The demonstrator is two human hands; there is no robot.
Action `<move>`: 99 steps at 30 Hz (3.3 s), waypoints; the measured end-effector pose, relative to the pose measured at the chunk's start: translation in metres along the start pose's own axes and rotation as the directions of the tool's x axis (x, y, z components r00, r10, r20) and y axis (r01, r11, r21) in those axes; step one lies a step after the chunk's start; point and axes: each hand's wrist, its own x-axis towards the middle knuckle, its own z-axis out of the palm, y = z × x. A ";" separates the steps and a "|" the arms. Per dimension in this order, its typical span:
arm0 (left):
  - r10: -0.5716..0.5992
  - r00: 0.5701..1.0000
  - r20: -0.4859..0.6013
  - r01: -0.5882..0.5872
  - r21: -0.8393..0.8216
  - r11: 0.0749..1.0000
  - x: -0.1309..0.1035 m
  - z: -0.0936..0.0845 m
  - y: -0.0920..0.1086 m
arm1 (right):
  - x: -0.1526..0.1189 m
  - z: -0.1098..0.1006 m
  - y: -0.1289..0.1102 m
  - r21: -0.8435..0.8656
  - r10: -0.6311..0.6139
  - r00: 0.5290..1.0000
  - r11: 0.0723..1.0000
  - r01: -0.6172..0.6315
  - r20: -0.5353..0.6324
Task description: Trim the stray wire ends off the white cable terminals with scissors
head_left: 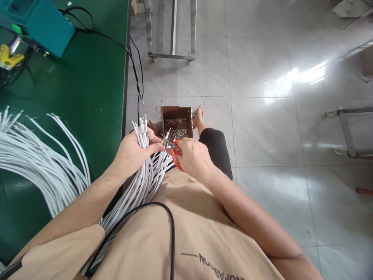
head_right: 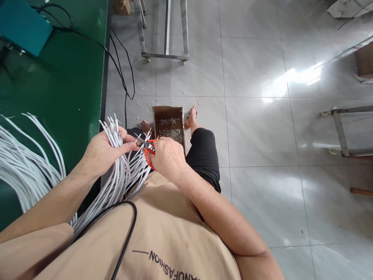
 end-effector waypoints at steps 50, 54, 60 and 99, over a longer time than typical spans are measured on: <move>0.021 0.997 -0.078 -0.016 0.068 0.998 -0.001 0.002 -0.002 | 0.004 0.005 -0.013 0.948 0.314 0.945 0.318 -0.013 -0.093; -0.006 0.999 -0.034 0.006 -0.018 1.000 0.000 0.003 -0.006 | 0.012 0.003 -0.011 0.973 0.147 0.987 0.209 -0.098 0.067; -0.091 0.949 0.301 0.155 -0.196 0.968 0.005 -0.011 -0.002 | 0.010 0.014 -0.012 0.957 0.346 0.937 0.284 -0.053 -0.050; -0.038 0.994 0.101 0.072 -0.363 0.929 0.000 0.002 -0.002 | 0.015 -0.011 -0.012 0.957 0.168 0.979 0.246 -0.155 0.115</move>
